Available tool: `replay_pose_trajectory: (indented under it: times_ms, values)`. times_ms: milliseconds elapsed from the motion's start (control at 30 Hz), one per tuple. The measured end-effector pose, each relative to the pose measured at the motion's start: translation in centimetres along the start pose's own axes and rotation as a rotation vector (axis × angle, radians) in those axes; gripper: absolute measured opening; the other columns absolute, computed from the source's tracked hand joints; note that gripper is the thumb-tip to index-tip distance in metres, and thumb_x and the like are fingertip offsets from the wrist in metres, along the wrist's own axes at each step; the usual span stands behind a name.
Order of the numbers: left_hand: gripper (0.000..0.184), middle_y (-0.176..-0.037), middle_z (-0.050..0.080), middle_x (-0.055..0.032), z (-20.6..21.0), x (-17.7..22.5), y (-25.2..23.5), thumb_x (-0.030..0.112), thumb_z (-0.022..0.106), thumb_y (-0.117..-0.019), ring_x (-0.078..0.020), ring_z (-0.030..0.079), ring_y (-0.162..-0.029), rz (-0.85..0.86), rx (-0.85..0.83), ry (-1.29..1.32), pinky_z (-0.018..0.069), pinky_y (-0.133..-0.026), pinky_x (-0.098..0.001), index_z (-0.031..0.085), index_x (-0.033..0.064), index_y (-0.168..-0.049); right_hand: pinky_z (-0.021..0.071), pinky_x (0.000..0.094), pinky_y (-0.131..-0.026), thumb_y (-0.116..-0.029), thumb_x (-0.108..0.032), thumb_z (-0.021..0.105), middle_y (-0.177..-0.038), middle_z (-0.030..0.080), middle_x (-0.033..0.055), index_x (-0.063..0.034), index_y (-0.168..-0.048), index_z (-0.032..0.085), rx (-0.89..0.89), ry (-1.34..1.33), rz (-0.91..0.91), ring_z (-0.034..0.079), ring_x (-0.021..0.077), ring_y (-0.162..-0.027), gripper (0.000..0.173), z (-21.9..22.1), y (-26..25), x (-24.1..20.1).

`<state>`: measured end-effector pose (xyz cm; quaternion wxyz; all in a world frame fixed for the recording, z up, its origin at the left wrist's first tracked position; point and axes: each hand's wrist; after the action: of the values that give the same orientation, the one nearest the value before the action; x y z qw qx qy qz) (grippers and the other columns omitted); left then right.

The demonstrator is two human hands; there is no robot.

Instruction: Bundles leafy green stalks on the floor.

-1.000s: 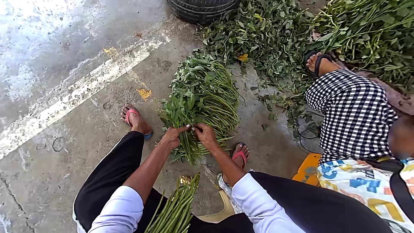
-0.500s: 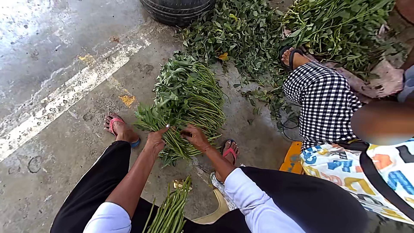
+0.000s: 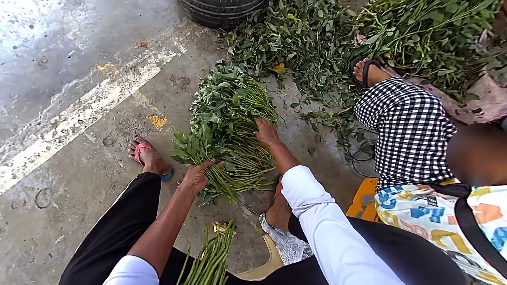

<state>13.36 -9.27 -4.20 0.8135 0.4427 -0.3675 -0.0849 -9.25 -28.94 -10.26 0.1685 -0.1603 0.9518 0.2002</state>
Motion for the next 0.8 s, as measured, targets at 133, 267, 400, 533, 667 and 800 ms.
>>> replay_pose_trajectory:
  times_ms: [133, 267, 400, 533, 667, 800]
  values:
    - [0.031, -0.110, 0.068, -0.0248, -0.3, -1.2, 0.4, 0.000, 0.059, -0.0997, -0.0372, 0.073, -0.096, -0.098, -0.071, -0.046, 0.0627, -0.083, -0.0499, 0.049, -0.0042, -0.129, 0.0361, 0.0690, -0.106, -0.0965, -0.009, 0.065, -0.131, 0.062, 0.0279, 0.0021, -0.128, 0.066, 0.070, 0.089, -0.035, 0.053, 0.0476, -0.130, 0.034, 1.2, 1.1, 0.0]
    - [0.017, -0.095, 0.070, -0.0203, 0.1, -1.3, 0.8, 0.002, 0.057, -0.1014, -0.0309, 0.073, -0.081, -0.111, -0.105, -0.044, 0.0630, -0.080, -0.0471, 0.059, -0.0035, -0.117, 0.0415, 0.0637, -0.102, -0.0948, -0.012, 0.067, -0.124, 0.065, 0.0248, 0.0014, -0.121, 0.069, 0.035, -0.015, -0.016, 0.061, 0.0423, -0.119, 0.029, 0.8, 3.7, -1.2]
    - [0.014, -0.091, 0.068, -0.0156, 0.2, -0.7, 0.5, 0.003, 0.057, -0.1013, -0.0264, 0.070, -0.076, -0.029, -0.025, 0.026, 0.0620, -0.076, -0.0439, 0.061, -0.0006, -0.114, 0.0558, 0.0541, -0.090, -0.0947, -0.012, 0.071, -0.111, 0.069, 0.0246, 0.0056, -0.119, 0.066, 0.014, -0.422, 0.025, 0.070, 0.0364, -0.097, 0.030, 0.0, 7.8, -4.0]
    - [0.017, -0.092, 0.067, -0.0110, -0.3, -1.2, 0.5, -0.002, 0.063, -0.0966, -0.0232, 0.068, -0.079, 0.039, -0.006, 0.007, 0.0605, -0.079, -0.0428, 0.060, 0.0025, -0.113, 0.0623, 0.0499, -0.067, -0.0947, -0.011, 0.074, -0.105, 0.068, 0.0218, 0.0000, -0.124, 0.059, 0.032, -0.655, 0.056, 0.070, 0.0319, -0.071, 0.035, 1.9, 12.7, -8.3]
    - [0.038, -0.104, 0.068, -0.0132, 0.0, -1.5, 0.8, 0.002, 0.075, -0.0896, -0.0225, 0.068, -0.089, 0.045, 0.020, -0.105, 0.0586, -0.082, -0.0410, 0.059, 0.0020, -0.124, 0.0579, 0.0551, -0.086, -0.0910, -0.009, 0.077, -0.108, 0.069, 0.0240, 0.0047, -0.123, 0.060, 0.043, -0.620, -0.001, 0.070, 0.0370, -0.094, 0.039, 5.4, 14.7, -11.6]
    - [0.055, -0.118, 0.065, -0.0167, -0.4, -1.3, 0.8, 0.007, 0.078, -0.0891, -0.0241, 0.066, -0.102, 0.031, 0.094, -0.187, 0.0561, -0.088, -0.0423, 0.050, 0.0011, -0.136, 0.0594, 0.0447, -0.085, -0.0912, -0.009, 0.076, -0.110, 0.068, 0.0205, 0.0047, -0.126, 0.058, -0.047, -0.872, 0.021, 0.070, 0.0276, -0.092, 0.042, 7.7, 15.2, -11.9]
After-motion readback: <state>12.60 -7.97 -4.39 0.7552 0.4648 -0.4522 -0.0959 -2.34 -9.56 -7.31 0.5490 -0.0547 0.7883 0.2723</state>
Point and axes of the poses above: each hand's wrist, its own y-axis away from the middle knuckle, its own z-axis out of the palm, x = y × z
